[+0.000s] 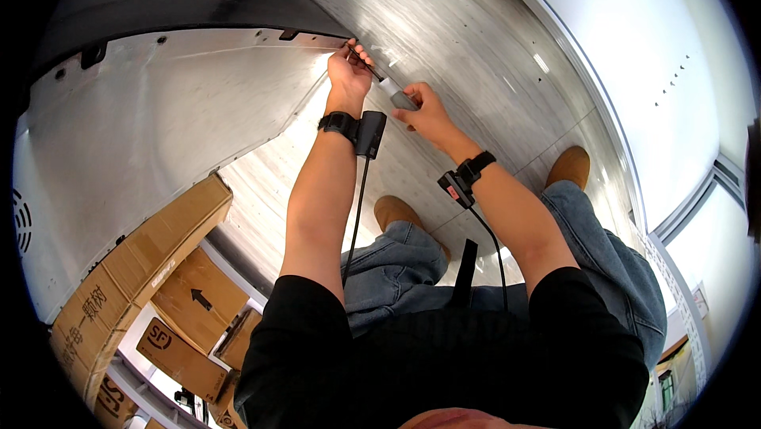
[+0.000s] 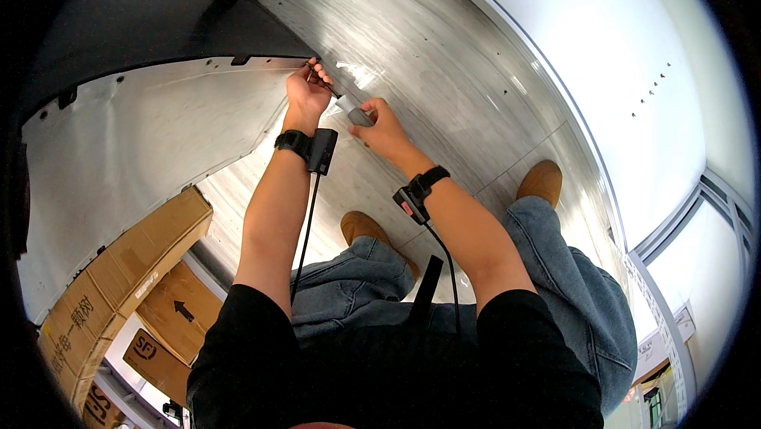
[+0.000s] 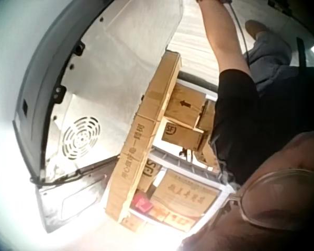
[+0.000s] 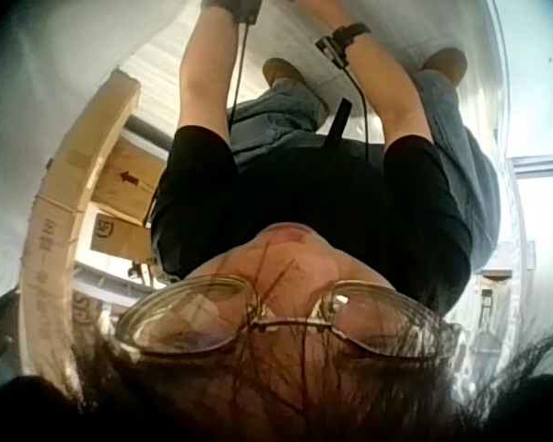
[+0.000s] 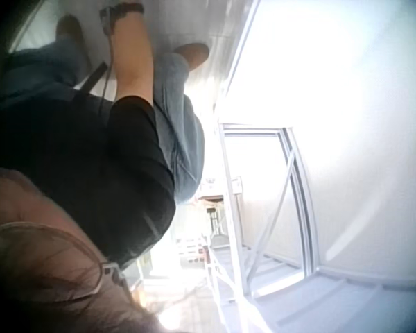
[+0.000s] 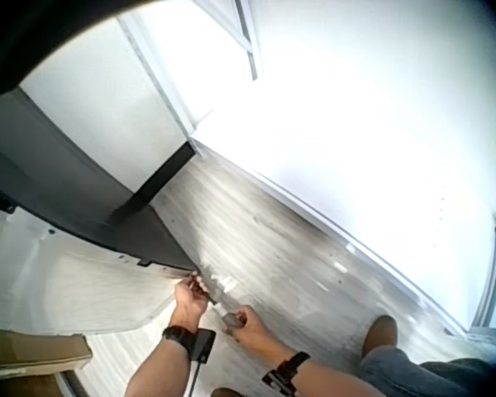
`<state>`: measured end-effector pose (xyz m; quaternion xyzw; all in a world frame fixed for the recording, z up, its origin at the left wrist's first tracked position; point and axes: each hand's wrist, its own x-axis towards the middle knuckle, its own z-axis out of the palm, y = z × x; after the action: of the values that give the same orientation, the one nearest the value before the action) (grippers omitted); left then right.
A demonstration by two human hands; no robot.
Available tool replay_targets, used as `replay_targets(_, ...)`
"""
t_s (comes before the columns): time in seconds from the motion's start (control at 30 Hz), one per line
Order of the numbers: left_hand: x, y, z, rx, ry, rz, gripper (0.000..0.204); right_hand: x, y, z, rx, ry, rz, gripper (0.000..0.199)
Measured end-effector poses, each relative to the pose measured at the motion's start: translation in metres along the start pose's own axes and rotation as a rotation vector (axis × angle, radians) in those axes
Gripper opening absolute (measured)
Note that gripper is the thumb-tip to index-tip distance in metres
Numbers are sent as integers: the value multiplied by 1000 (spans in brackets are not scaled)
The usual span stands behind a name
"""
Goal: The person uses a screwdriver to fasten screws into the back panel of a wall-mounted appliance. They repeatedly place screws into holes and tighten them, working along the edges and center of the unit's rear casing.
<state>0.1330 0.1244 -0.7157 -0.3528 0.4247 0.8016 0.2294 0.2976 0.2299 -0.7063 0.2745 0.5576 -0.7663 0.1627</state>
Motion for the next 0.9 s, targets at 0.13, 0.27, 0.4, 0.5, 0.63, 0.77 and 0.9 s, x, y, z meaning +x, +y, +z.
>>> replay_targets(0.13,-16,-10,7,143,-91,62,25,2,20,-12,153,-7,24,37)
replay_targets(0.27,-27,-23,23,291,-277,100,27,-15,12,-39,347,33,101,30)
replay_targets(0.4,-50,-34,62,441,-462,120,23,-36,1,-85,430,46,25,26)
replay_targets(0.5,-57,-44,91,597,-552,164,18,-58,-12,-114,414,50,-16,24)
replay_targets(0.63,-71,-67,139,826,-704,170,16,-94,-22,-153,399,96,-91,29)
replay_targets(0.77,-102,-106,200,853,-783,179,15,-130,-26,-186,520,232,-183,30)
replay_targets(0.9,-128,-153,245,984,-894,367,18,-150,-11,-214,617,437,-386,34)
